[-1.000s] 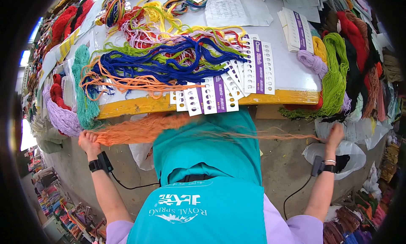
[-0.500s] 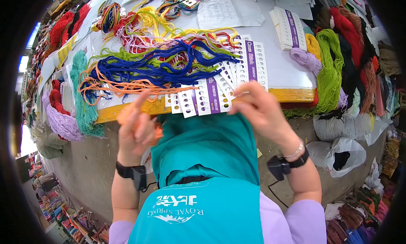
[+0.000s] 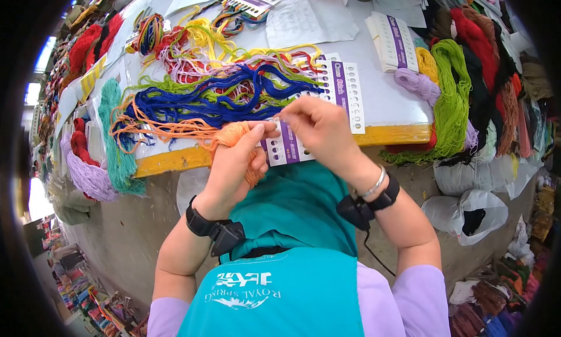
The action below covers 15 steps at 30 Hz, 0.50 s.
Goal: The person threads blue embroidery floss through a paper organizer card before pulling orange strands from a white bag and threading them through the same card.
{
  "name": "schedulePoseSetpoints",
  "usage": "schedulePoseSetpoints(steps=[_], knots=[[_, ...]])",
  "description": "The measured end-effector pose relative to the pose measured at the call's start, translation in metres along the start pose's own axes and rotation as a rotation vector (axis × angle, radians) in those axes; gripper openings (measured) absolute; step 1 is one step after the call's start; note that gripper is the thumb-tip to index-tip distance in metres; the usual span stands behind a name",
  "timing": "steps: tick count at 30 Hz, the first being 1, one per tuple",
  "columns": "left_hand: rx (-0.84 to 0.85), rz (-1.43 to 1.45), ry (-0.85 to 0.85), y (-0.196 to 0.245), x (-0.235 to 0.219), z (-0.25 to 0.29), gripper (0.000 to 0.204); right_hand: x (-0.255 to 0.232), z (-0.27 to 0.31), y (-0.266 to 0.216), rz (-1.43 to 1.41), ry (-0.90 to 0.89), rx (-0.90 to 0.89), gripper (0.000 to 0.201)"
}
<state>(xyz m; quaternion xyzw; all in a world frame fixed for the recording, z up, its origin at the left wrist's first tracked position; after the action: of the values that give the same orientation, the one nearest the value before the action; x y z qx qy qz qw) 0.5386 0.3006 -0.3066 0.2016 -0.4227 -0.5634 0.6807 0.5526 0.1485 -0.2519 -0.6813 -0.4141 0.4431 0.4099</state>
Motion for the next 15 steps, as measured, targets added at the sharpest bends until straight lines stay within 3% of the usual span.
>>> schedulePoseSetpoints(steps=[5, 10, 11, 15], knots=[[-0.213, 0.052, 0.132, -0.007, 0.022, 0.005, 0.032, -0.009, -0.019, 0.061, -0.050, 0.022, 0.172, 0.011], [-0.205, 0.018, 0.135, -0.015, 0.027, -0.004, 0.035, -0.002, -0.014, 0.068, -0.053, -0.030, 0.218, 0.010], [-0.204, 0.018, 0.124, -0.020, 0.026, -0.008, 0.034, -0.005, -0.015, 0.065, -0.132, 0.026, 0.196, 0.012], [-0.036, -0.176, 0.066, -0.026, 0.031, -0.019, 0.025, 0.005, -0.005, 0.049, -0.309, -0.032, 0.250, 0.010]])
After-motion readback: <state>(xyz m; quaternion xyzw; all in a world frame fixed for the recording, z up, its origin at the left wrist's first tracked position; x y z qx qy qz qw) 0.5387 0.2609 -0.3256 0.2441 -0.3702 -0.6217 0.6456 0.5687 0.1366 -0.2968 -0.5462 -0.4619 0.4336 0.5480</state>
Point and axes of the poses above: each hand's wrist, its own z-axis away from the middle knuckle, its own x-axis out of the palm, y = z × x, the point moved 10 cm from there along -z, towards the middle knuckle, and after that the axes turned 11 degrees about y, right-handed, at the moved point
